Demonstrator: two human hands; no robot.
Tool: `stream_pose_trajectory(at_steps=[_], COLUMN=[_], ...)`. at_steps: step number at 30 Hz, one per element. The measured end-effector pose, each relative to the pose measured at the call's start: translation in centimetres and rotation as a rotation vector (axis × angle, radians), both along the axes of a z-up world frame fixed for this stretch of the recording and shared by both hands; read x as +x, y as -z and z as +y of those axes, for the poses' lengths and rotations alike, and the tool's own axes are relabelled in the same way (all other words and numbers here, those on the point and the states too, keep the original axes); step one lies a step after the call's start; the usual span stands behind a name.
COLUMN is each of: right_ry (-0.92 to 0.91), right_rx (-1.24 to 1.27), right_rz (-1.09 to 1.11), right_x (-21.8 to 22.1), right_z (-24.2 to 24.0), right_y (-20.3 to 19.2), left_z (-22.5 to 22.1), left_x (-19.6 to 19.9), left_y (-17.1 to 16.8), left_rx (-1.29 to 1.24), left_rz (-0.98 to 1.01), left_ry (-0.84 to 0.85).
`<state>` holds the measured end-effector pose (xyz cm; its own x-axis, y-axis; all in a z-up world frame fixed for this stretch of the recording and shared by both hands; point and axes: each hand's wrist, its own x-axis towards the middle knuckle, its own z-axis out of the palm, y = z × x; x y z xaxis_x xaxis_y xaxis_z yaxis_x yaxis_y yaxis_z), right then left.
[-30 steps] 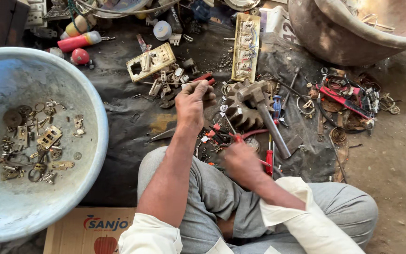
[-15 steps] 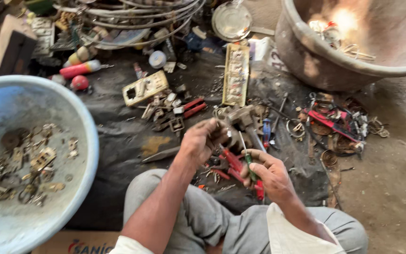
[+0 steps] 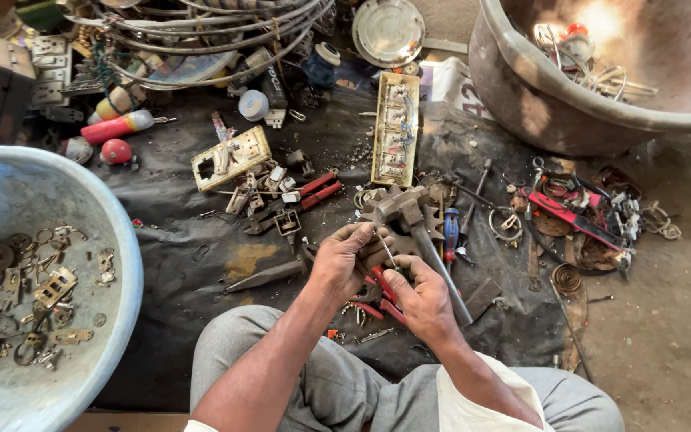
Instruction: The person uses a hammer and a punch to dismantle a metal gear and other scrap components by hand.
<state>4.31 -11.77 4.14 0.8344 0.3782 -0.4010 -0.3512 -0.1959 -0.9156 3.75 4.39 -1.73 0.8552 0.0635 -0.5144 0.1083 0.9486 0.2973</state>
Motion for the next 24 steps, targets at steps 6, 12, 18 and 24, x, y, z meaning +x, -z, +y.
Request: stream_pose_trajectory(at_steps=[6,12,18,24], right_ry=[-0.079,-0.030,-0.008,-0.020], right_rx=[0.029,0.005,0.079,-0.162], right_rz=[-0.064,0.090,0.183,-0.070], right_x=[0.4,0.4,0.6,0.2], right_z=[-0.5,-0.9,-1.2,-1.2], right_y=[0.1,0.0,0.4,0.2], left_z=[-0.1,0.1,0.4,-0.1], left_x=[0.3,0.1,0.0,0.3], left_y=[-0.3,-1.2,-1.6,-0.6], left_rx=[0.038,0.040,0.059,0.165], left_rz=[0.017,-0.019,-0.036,-0.010], left_ry=[0.029,0.047,0.086,0.102])
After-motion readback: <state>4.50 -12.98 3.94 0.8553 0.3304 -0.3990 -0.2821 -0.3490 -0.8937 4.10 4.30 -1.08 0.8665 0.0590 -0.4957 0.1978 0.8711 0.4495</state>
